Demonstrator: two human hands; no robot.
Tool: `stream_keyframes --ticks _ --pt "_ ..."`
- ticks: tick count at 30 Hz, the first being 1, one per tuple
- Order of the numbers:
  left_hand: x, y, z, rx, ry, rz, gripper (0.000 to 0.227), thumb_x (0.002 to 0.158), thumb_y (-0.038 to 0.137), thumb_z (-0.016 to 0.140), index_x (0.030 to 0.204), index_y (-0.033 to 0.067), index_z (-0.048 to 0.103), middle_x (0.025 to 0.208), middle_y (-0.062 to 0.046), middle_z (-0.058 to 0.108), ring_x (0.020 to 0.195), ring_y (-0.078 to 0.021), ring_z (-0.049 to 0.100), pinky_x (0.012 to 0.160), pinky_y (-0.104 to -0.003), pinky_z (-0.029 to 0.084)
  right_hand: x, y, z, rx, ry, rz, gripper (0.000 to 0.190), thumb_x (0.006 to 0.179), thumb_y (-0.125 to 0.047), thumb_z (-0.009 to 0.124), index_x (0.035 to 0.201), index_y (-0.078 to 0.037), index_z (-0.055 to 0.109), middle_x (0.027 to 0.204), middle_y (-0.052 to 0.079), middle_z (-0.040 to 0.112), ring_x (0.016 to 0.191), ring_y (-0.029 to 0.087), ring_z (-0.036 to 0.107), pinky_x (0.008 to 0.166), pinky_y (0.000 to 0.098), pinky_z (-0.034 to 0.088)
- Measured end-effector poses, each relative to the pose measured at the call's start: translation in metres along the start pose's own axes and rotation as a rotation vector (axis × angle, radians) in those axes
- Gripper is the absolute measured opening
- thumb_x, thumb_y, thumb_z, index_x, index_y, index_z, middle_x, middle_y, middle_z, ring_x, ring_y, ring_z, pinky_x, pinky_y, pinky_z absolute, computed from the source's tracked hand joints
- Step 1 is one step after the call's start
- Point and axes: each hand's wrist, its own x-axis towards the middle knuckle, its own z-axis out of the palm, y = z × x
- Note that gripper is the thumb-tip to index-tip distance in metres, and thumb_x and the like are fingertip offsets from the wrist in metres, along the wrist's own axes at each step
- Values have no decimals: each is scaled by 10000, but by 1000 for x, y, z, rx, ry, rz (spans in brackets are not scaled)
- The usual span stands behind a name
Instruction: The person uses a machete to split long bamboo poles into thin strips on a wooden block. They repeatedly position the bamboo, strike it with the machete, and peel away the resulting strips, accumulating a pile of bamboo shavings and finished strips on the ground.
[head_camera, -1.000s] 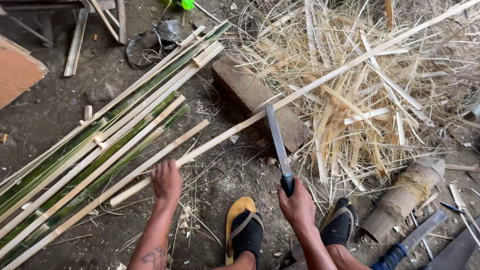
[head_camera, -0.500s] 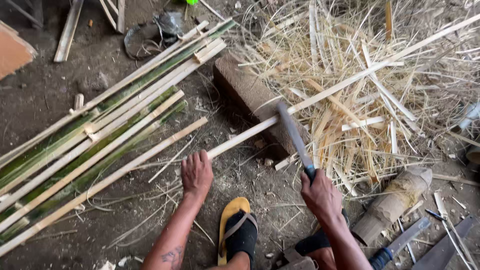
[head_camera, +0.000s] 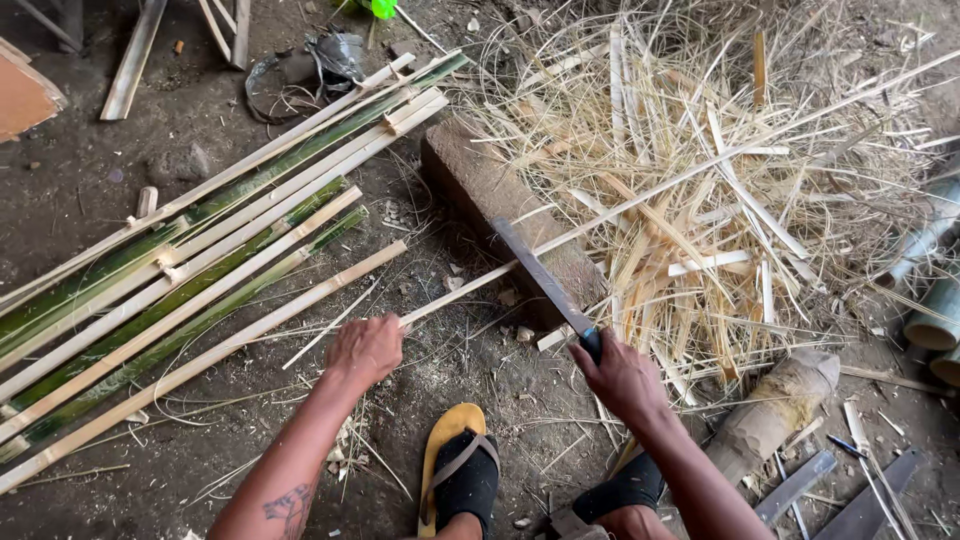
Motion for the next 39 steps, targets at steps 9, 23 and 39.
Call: stream_keyframes --ticks 9,23,39 --pt "-44 -36 -13 -84 -1 -63 275 1049 223 367 973 72 583 573 13 484 421 -103 412 363 -297 356 39 47 -34 -111 124 81 575 1002 -591 395 1211 -76 542 651 77 655 428 162 523 385 345 487" --pt "0 8 -43 -178 -133 -16 280 1044 285 469 1007 79 653 658 -6 541 533 -123 470 485 -343 360 1 -16 -2 67 -93 -33 528 930 -575 471 1142 -101 565 749 80 694 465 168 587 398 354 550" --pt "-30 -34 -9 -138 -141 -30 258 1041 203 466 972 52 663 609 6 533 484 -109 431 433 -309 351 50 60 -60 -53 124 147 545 1035 -568 474 1092 -41 604 696 112 689 485 201 567 427 355 497"
